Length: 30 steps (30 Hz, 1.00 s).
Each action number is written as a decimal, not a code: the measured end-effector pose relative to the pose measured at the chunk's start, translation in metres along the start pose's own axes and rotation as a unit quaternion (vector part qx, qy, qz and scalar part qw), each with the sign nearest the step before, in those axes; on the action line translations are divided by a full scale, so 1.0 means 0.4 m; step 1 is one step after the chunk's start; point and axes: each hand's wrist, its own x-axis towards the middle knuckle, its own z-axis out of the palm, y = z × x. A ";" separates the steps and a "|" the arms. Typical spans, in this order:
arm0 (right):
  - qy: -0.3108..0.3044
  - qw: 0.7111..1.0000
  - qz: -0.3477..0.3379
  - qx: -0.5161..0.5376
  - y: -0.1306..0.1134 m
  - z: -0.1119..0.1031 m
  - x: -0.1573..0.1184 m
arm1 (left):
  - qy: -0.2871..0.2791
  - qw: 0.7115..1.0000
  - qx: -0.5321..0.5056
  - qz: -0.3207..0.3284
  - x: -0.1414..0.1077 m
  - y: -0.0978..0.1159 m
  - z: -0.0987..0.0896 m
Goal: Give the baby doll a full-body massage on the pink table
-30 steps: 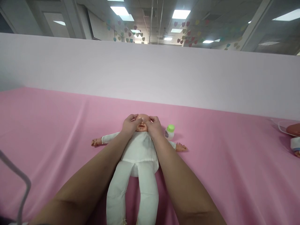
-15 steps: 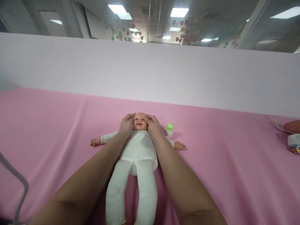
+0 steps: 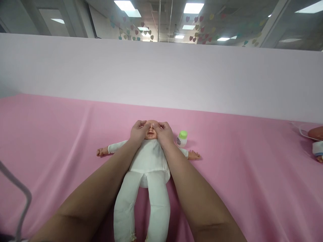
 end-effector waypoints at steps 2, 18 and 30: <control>0.002 1.000 0.008 0.018 -0.004 0.003 0.000 | 0.003 1.000 -0.024 -0.001 0.007 -0.007 0.001; -0.036 0.994 0.049 0.085 -0.025 0.008 0.000 | -0.016 0.998 -0.059 -0.011 -0.003 -0.014 -0.009; 0.021 0.999 0.031 0.010 0.002 0.006 0.014 | -0.013 0.998 -0.052 -0.030 0.014 -0.016 -0.001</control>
